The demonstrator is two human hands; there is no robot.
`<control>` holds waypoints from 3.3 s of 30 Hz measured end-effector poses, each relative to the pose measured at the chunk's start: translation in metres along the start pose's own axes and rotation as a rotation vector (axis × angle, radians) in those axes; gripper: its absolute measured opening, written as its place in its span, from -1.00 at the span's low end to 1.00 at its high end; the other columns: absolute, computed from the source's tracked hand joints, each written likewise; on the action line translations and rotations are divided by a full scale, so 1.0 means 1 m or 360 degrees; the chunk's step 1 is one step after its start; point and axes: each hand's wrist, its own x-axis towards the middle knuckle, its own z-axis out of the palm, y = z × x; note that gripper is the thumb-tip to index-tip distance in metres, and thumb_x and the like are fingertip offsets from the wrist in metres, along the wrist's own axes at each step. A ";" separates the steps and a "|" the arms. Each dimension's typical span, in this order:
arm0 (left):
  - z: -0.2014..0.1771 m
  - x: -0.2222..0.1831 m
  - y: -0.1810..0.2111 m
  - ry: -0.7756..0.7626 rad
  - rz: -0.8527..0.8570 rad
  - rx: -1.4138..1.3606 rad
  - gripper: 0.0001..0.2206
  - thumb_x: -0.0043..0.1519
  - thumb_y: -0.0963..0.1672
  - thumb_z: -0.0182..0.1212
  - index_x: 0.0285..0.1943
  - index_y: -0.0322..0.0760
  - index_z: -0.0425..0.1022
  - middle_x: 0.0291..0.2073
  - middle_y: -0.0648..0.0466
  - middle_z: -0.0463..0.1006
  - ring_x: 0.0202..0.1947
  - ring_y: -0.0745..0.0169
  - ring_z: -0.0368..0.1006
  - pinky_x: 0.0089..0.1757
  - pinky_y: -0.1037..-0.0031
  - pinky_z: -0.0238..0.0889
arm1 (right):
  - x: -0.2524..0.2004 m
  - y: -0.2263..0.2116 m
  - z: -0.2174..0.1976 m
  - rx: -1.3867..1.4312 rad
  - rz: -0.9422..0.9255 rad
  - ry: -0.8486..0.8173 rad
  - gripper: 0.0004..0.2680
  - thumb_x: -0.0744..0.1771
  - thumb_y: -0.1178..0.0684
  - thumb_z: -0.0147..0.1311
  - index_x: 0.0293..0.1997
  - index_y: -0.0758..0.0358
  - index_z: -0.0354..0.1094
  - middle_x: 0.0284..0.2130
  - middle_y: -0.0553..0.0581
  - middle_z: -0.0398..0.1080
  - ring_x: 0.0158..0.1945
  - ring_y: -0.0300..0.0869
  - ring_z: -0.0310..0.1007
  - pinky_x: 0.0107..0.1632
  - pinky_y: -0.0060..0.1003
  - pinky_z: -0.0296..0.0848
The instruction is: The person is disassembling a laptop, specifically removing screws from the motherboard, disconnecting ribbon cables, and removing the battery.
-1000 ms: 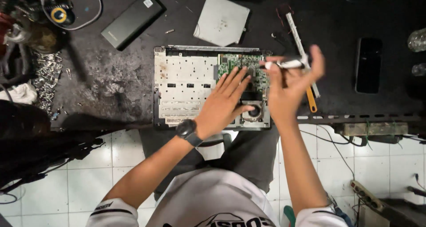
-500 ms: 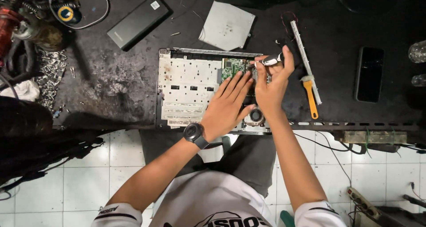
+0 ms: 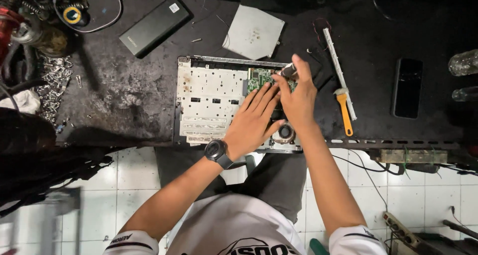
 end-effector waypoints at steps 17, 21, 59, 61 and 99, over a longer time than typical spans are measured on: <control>-0.001 0.000 0.003 0.0002 0.0002 -0.0011 -0.46 0.46 0.07 -0.10 0.45 -0.42 0.24 0.48 -0.19 0.17 0.54 -0.03 -0.08 0.44 0.16 -0.32 | 0.013 -0.032 -0.013 -0.0099 0.0025 -0.0040 -0.55 0.42 0.10 0.20 0.46 0.30 0.03 0.01 0.33 0.50 0.10 0.20 0.52 0.09 -0.04 0.54; 0.002 0.000 0.001 0.0056 0.0016 -0.0014 -0.46 0.45 0.06 -0.05 0.46 -0.42 0.24 0.47 -0.19 0.19 0.54 -0.05 -0.06 0.43 0.15 -0.28 | 0.021 -0.043 -0.020 0.0237 0.0098 -0.0204 -0.59 0.44 0.31 0.01 0.48 0.30 -0.03 -0.07 0.33 0.54 0.04 0.24 0.56 0.08 -0.01 0.55; -0.008 0.003 0.007 -0.0037 -0.0004 -0.0020 -0.47 0.46 0.05 -0.06 0.42 -0.45 0.27 0.45 -0.22 0.21 0.53 -0.07 -0.05 0.43 0.15 -0.31 | 0.005 -0.016 -0.010 -0.0094 -0.0045 -0.0051 -0.50 0.40 0.14 0.26 0.48 0.29 -0.01 0.13 0.31 0.44 0.12 0.16 0.53 0.09 -0.11 0.57; -0.009 0.003 0.006 -0.0034 -0.0006 -0.0021 -0.47 0.46 0.05 -0.06 0.43 -0.45 0.27 0.44 -0.22 0.22 0.53 -0.08 -0.03 0.43 0.14 -0.30 | 0.017 -0.036 -0.019 -0.0091 -0.0048 -0.0072 -0.49 0.41 0.11 0.28 0.48 0.29 0.00 0.15 0.34 0.43 0.14 0.19 0.51 0.11 -0.07 0.56; -0.007 0.003 0.004 -0.0035 0.0004 -0.0009 -0.46 0.46 0.05 -0.06 0.47 -0.44 0.22 0.47 -0.20 0.19 0.53 -0.06 -0.05 0.43 0.14 -0.29 | -0.001 -0.011 -0.015 0.0163 0.0041 -0.0168 -0.62 0.46 0.28 -0.05 0.47 0.35 -0.10 -0.08 0.37 0.53 -0.08 0.15 0.62 -0.05 -0.09 0.64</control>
